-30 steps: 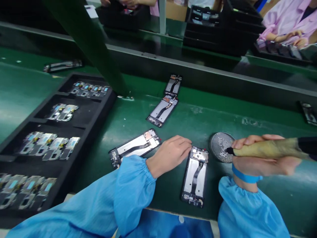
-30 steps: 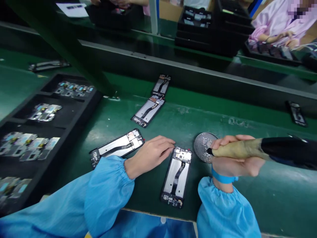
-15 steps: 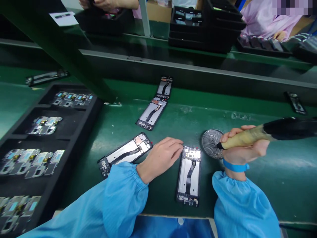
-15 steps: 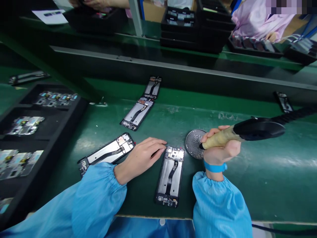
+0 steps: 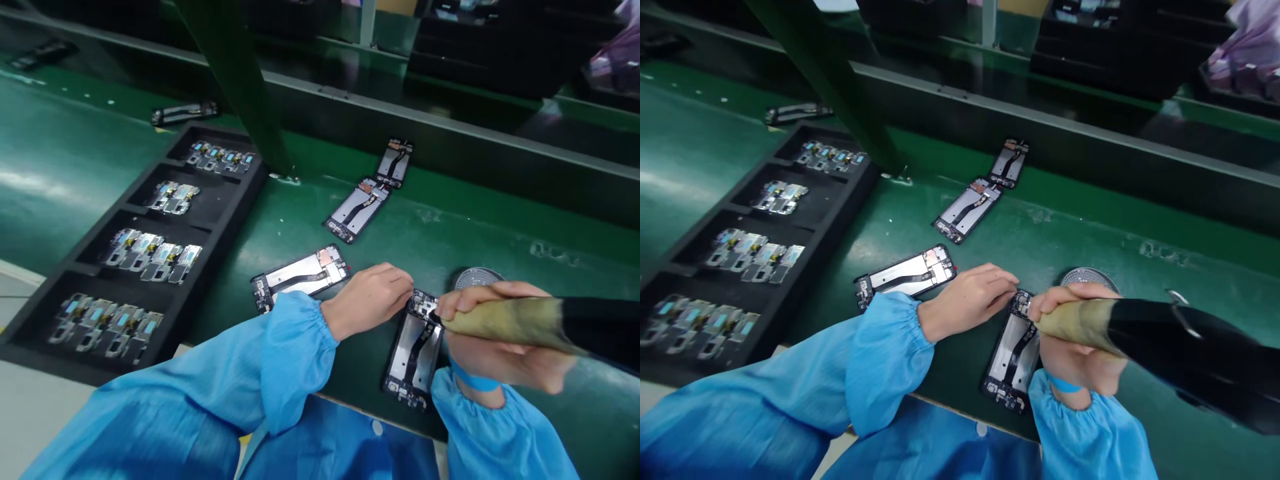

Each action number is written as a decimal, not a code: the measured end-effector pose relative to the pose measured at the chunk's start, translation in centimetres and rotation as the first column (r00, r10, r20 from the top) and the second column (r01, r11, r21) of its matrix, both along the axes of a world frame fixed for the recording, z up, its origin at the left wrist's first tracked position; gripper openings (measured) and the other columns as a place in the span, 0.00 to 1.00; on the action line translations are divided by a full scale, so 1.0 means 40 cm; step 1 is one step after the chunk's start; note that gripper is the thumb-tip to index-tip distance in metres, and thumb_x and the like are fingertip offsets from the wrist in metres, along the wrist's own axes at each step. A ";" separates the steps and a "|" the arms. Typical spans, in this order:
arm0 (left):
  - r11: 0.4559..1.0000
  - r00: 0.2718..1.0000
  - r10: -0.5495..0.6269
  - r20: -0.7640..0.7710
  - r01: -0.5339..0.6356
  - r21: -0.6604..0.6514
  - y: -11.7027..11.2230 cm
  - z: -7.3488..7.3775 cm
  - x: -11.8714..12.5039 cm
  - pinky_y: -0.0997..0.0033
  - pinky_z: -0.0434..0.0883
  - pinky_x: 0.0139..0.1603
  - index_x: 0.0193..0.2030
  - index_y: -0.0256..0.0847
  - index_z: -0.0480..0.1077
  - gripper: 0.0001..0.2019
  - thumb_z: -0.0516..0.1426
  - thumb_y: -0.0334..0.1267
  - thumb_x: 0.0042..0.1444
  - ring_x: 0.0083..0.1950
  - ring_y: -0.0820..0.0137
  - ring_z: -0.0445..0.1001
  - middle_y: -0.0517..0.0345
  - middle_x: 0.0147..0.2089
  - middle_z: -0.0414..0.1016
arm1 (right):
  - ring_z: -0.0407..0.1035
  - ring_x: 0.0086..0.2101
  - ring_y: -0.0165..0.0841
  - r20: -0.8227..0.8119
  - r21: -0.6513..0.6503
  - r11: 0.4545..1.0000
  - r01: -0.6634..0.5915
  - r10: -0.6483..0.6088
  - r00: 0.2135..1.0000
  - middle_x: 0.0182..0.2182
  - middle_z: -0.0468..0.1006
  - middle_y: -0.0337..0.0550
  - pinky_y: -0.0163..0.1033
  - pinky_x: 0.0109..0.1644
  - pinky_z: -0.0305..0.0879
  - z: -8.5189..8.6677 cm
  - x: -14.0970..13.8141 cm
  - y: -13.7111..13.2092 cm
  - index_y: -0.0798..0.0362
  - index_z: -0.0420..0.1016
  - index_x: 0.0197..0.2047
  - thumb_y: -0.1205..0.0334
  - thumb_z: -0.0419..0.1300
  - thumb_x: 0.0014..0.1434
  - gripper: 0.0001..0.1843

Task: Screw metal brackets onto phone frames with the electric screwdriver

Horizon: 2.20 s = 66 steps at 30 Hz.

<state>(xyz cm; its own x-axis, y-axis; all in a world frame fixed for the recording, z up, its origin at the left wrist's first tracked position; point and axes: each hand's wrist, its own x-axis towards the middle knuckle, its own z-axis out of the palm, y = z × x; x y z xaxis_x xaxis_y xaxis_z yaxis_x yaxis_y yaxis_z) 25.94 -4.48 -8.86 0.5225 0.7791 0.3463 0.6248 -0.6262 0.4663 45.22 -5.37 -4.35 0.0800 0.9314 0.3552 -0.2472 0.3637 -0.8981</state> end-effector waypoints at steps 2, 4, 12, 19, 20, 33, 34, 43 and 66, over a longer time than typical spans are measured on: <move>1.000 1.000 -0.003 -0.010 0.003 -0.018 0.000 0.001 0.000 0.64 0.76 0.59 0.49 0.37 0.74 0.11 0.52 0.36 0.78 0.54 0.65 0.78 0.52 0.55 0.81 | 0.71 0.25 0.40 -0.017 0.050 0.997 -0.062 0.063 0.998 0.29 0.76 0.43 0.48 0.30 0.72 -0.013 -0.019 -0.002 0.50 0.76 0.51 0.38 0.57 0.65 0.25; 1.000 1.000 -0.009 -0.011 0.009 -0.028 0.001 0.003 0.000 0.64 0.76 0.59 0.49 0.37 0.74 0.10 0.52 0.36 0.78 0.53 0.65 0.78 0.52 0.54 0.81 | 0.71 0.25 0.39 -0.018 0.070 0.994 -0.082 0.084 0.996 0.30 0.76 0.43 0.47 0.29 0.72 -0.024 -0.023 0.001 0.50 0.76 0.53 0.38 0.56 0.66 0.25; 0.999 1.000 -0.009 -0.006 0.009 -0.035 0.000 0.001 0.003 0.64 0.75 0.59 0.48 0.37 0.74 0.10 0.51 0.36 0.78 0.53 0.64 0.77 0.52 0.53 0.80 | 0.72 0.26 0.40 -0.026 0.074 0.988 -0.134 0.136 0.990 0.31 0.77 0.44 0.48 0.31 0.73 -0.019 -0.015 0.003 0.50 0.78 0.53 0.43 0.53 0.67 0.24; 0.997 0.999 -0.017 -0.028 0.015 -0.071 0.007 0.009 -0.005 0.63 0.75 0.60 0.49 0.38 0.74 0.11 0.50 0.36 0.78 0.55 0.64 0.77 0.51 0.53 0.80 | 0.67 0.22 0.37 -0.026 0.099 0.994 -0.039 0.042 0.999 0.27 0.74 0.41 0.44 0.25 0.68 -0.033 -0.060 -0.007 0.48 0.79 0.45 0.38 0.61 0.64 0.22; 0.998 0.999 -0.023 -0.024 0.021 -0.062 0.001 0.015 -0.005 0.62 0.75 0.59 0.48 0.38 0.74 0.11 0.51 0.36 0.78 0.54 0.64 0.77 0.51 0.52 0.80 | 0.67 0.21 0.37 -0.018 0.094 0.994 -0.048 0.050 0.999 0.26 0.74 0.40 0.45 0.24 0.68 -0.037 -0.057 -0.004 0.47 0.78 0.46 0.37 0.61 0.64 0.22; 0.982 0.943 -0.179 -0.281 0.187 0.001 0.015 0.041 0.051 0.56 0.70 0.56 0.50 0.40 0.78 0.07 0.63 0.39 0.71 0.55 0.57 0.71 0.48 0.52 0.73 | 0.60 0.15 0.36 -0.074 -0.066 0.877 0.476 -0.480 0.874 0.19 0.67 0.38 0.41 0.16 0.58 0.004 0.119 0.116 0.49 0.70 0.38 0.35 0.53 0.58 0.24; 0.991 0.946 -0.118 -0.301 0.131 0.022 0.064 0.038 0.067 0.56 0.70 0.55 0.51 0.41 0.79 0.07 0.60 0.37 0.73 0.54 0.57 0.70 0.47 0.51 0.72 | 0.60 0.15 0.36 -0.076 -0.082 0.873 0.482 -0.487 0.870 0.18 0.67 0.38 0.40 0.15 0.57 0.001 0.115 0.120 0.49 0.70 0.37 0.35 0.54 0.57 0.25; 0.975 0.939 0.220 -0.263 -0.204 0.087 0.360 -0.016 0.240 0.53 0.68 0.60 0.71 0.41 0.70 0.20 0.51 0.34 0.76 0.59 0.55 0.71 0.44 0.58 0.73 | 0.62 0.15 0.36 -0.037 -0.110 0.882 0.459 -0.465 0.885 0.20 0.68 0.38 0.40 0.16 0.57 -0.029 0.115 0.127 0.50 0.69 0.38 0.37 0.53 0.58 0.24; 0.906 0.857 0.422 -0.297 -0.389 0.164 0.269 0.017 0.199 0.44 0.67 0.69 0.63 0.40 0.71 0.16 0.46 0.33 0.78 0.66 0.57 0.69 0.46 0.66 0.70 | 0.62 0.16 0.41 -0.069 -0.043 0.781 0.624 -0.625 0.778 0.19 0.65 0.43 0.47 0.15 0.59 -0.036 0.092 0.134 0.48 0.72 0.30 0.31 0.59 0.45 0.27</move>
<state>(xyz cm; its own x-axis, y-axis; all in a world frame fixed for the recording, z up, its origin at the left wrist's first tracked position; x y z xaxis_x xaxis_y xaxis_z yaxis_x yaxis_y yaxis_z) 33.88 6.28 -8.19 0.2617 0.9179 0.2982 0.9369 -0.3158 0.1500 48.91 -0.02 -5.78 0.6717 0.6736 0.3084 -0.0377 0.4467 -0.8939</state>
